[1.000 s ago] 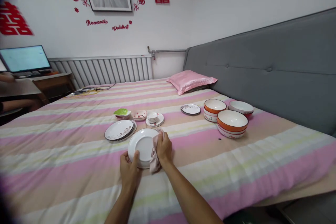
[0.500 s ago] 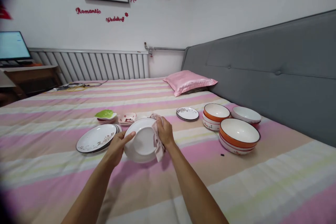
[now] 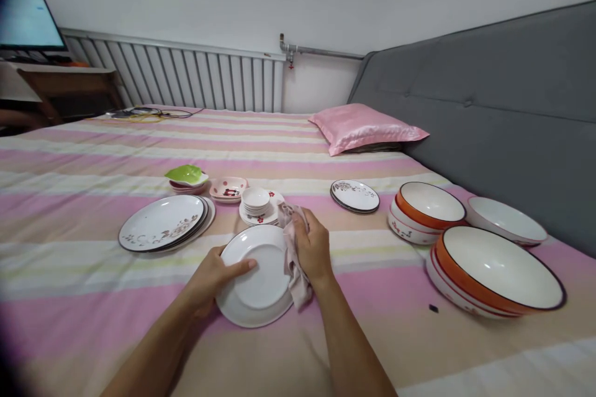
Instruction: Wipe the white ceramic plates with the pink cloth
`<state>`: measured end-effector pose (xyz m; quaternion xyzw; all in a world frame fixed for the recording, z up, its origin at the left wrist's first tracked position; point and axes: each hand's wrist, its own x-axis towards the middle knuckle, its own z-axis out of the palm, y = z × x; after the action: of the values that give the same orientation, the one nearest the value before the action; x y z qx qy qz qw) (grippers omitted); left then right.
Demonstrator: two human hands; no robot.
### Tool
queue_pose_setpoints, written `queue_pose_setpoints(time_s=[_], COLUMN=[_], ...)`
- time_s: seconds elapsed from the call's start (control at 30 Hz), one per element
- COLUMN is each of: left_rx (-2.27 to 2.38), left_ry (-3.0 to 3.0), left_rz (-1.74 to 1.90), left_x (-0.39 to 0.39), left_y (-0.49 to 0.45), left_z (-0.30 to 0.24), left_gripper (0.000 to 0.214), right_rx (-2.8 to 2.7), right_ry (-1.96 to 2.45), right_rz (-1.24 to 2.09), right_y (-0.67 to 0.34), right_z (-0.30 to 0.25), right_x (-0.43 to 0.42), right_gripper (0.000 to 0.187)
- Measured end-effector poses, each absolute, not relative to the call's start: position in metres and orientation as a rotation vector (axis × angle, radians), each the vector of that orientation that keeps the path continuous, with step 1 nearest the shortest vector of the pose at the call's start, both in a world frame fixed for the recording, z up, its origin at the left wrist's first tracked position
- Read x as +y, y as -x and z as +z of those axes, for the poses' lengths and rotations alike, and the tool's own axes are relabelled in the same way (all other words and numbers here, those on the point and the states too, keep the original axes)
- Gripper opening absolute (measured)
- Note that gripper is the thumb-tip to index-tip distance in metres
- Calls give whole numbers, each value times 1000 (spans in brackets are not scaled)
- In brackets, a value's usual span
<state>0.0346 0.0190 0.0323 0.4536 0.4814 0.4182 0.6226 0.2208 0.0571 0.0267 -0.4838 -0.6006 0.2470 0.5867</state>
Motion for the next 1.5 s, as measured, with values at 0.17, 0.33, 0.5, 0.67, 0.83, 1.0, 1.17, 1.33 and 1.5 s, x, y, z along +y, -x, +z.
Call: queue_pose_setpoints(time_s=[0.17, 0.33, 0.5, 0.67, 0.83, 1.0, 1.17, 1.33, 1.5], left_rx=[1072, 1092, 1123, 1101, 1100, 1093, 1100, 1141, 1114], left_ry=[-1058, -1146, -1256, -1285, -1329, -1325, -1330, -1416, -1479], left_rz=[965, 992, 1011, 1028, 1025, 1022, 1026, 1037, 1108], left_x=[16, 16, 13, 10, 11, 10, 7, 7, 8], left_y=[-37, -39, -40, -41, -41, -42, -43, -44, -44], left_z=[34, 34, 36, 37, 35, 38, 41, 41, 38], left_gripper=[43, 46, 43, 42, 36, 44, 44, 35, 14], right_rx=[-1461, -1759, -1842, -1855, -1853, -1803, -1760, -1832, -2002], right_ry=[1109, 1139, 1172, 1108, 1086, 1116, 1120, 1041, 893], right_rz=[462, 354, 276, 210, 223, 294, 329, 289, 263], right_y=[-229, -220, -214, -212, -209, -209, -208, -200, -185], right_z=[44, 56, 52, 56, 59, 57, 59, 63, 63], right_x=[46, 33, 31, 26, 23, 27, 26, 19, 9], right_gripper=[22, 20, 14, 13, 12, 9, 10, 16, 27])
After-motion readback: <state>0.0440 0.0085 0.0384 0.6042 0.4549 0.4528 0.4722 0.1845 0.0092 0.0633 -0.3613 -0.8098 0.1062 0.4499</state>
